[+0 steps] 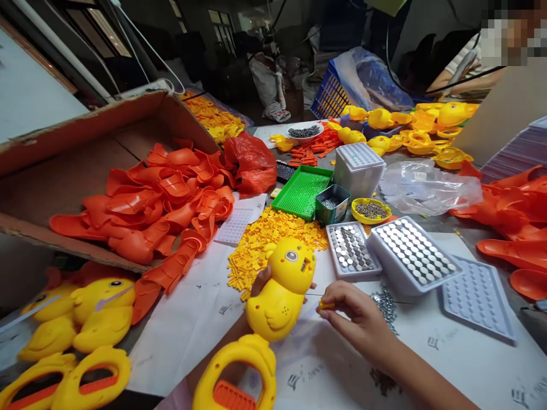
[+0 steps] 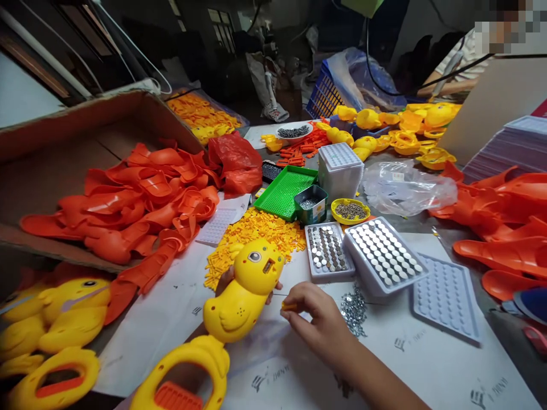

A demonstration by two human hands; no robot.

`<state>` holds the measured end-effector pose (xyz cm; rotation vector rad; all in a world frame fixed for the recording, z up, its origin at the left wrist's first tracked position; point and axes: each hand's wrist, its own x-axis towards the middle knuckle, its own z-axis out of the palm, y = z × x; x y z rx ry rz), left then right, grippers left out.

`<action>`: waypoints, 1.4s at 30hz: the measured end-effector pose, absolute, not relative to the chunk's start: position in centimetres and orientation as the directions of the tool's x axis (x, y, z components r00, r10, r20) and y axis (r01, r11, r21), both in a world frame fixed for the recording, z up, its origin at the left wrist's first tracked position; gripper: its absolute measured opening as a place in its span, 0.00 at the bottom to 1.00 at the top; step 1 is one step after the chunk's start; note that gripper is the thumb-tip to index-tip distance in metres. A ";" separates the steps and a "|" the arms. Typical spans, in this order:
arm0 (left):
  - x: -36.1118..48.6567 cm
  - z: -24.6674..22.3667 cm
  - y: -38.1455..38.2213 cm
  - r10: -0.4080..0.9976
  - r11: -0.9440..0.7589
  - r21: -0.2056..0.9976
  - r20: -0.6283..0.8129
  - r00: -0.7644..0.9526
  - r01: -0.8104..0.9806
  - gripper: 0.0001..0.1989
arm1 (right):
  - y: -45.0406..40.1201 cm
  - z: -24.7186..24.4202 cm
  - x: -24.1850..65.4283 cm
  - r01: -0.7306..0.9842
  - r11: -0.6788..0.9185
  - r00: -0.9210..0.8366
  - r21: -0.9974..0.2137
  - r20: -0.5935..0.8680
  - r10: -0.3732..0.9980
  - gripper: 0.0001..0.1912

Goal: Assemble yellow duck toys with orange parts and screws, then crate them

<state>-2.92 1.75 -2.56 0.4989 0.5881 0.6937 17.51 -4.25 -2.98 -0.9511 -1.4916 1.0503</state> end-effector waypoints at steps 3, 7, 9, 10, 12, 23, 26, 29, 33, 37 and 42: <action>-2.0 -3.2 0.6 0.644 0.736 0.523 -0.346 0.682 -0.430 0.35 | -4.1 -2.1 18.3 -0.338 0.121 -0.079 -0.933 0.157 0.984 0.04; -0.3 -2.7 -0.4 0.651 0.721 0.515 -0.273 0.708 -0.464 0.31 | -3.6 -1.7 18.7 -0.538 -0.096 -0.056 -0.838 -0.078 0.995 0.16; 0.5 -2.0 -0.6 0.669 0.683 0.547 -0.205 0.714 -0.483 0.31 | -3.5 -1.5 18.6 -0.599 -0.212 -0.112 -0.772 -0.182 0.977 0.16; 0.8 -1.6 -0.6 0.680 0.661 0.564 -0.174 0.712 -0.494 0.31 | -3.5 -1.4 18.6 -0.619 -0.247 -0.131 -0.745 -0.212 0.968 0.14; 1.2 -0.8 -0.6 0.696 0.634 0.585 -0.147 0.702 -0.506 0.28 | -3.5 -1.1 18.4 -0.645 -0.292 -0.146 -0.707 -0.261 0.954 0.13; 0.8 -1.3 -0.3 0.738 0.618 0.613 -0.236 0.632 -0.493 0.38 | -3.3 -1.5 18.8 -0.512 -0.288 0.002 -0.809 -0.336 0.942 0.15; 0.9 -1.8 -0.4 0.781 0.572 0.626 -0.219 0.584 -0.530 0.43 | -3.3 -1.5 19.3 -0.447 -0.348 -0.020 -0.824 -0.380 0.925 0.17; 0.9 -1.9 -0.8 0.781 0.568 0.633 -0.212 0.588 -0.526 0.39 | -3.4 -1.6 19.9 -0.370 -0.384 -0.016 -0.846 -0.407 0.913 0.18; 0.8 -2.1 -1.0 0.792 0.550 0.672 -0.231 0.565 -0.496 0.37 | -3.2 -1.8 20.8 -0.238 -0.467 -0.100 -0.852 -0.456 0.884 0.20; 0.6 -2.0 -0.9 0.808 0.527 0.712 -0.252 0.533 -0.463 0.40 | -3.5 -0.8 20.8 -0.198 -0.501 -0.163 -0.842 -0.476 0.864 0.19; 0.3 -1.2 -0.8 0.781 0.541 0.725 -0.245 0.575 -0.426 0.40 | -3.9 -0.5 20.1 -0.265 -0.509 -0.176 -0.819 -0.478 0.861 0.20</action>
